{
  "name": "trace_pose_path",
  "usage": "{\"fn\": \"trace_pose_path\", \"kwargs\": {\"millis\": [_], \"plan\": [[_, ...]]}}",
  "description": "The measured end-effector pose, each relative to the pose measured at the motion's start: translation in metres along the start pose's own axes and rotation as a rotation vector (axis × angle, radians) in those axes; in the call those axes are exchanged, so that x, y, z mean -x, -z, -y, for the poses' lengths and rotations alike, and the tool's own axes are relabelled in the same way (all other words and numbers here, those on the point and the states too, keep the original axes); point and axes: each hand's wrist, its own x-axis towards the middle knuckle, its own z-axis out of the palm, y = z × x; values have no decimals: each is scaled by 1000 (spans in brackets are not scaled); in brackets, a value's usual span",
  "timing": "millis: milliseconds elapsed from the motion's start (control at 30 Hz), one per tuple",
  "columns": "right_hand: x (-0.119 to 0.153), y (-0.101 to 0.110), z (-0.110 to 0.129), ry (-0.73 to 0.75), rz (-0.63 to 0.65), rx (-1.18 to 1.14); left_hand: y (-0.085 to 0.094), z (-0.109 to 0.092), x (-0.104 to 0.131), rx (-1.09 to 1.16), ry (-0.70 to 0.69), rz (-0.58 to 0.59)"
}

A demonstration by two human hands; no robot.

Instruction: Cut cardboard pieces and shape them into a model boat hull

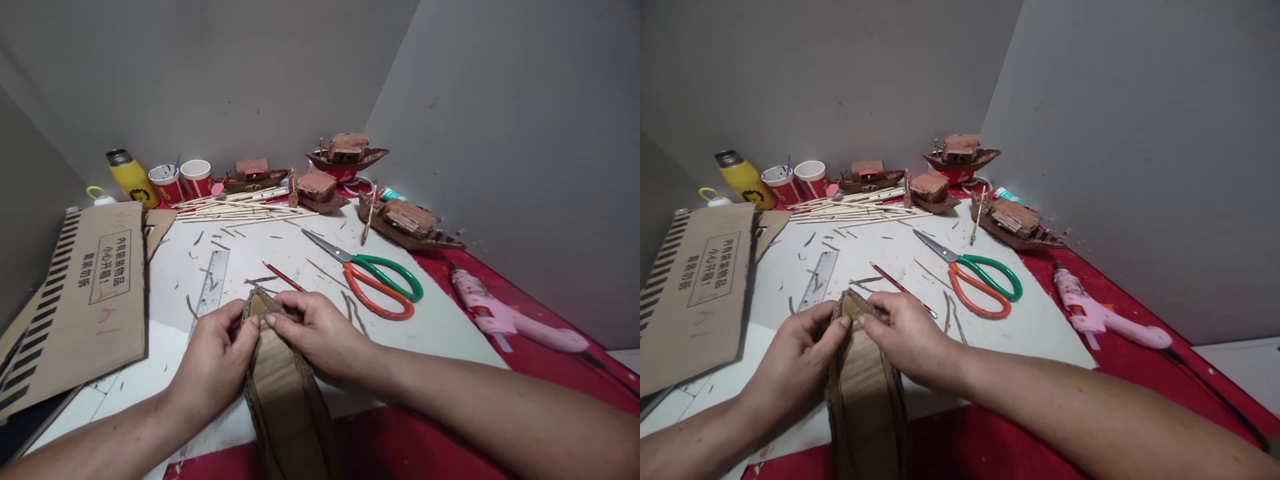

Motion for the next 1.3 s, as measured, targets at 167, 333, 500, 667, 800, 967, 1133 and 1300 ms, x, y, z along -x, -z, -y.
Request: {"fn": "trace_pose_path", "kwargs": {"millis": [167,333,500,667,800,967,1133,1300], "plan": [[-1,0,0,-12,-16,-15,1,3,0,-77,-35,-37],[-2,1,0,31,21,-59,1,2,-1,-114,-60,-21],[-2,0,0,46,32,-115,1,1,1,-151,-71,2],[-5,0,2,67,31,-119,1,-1,2,-107,-90,-8],[-8,2,5,171,24,-18,-2,-6,3,-6,-120,-10],[-12,2,10,246,3,-27,-4,-8,5,46,-168,-27],[-14,3,19,311,-46,-61,-5,-5,2,42,-188,-129],[-12,8,26,336,-88,-105,-7,2,-4,62,-166,-194]]}}
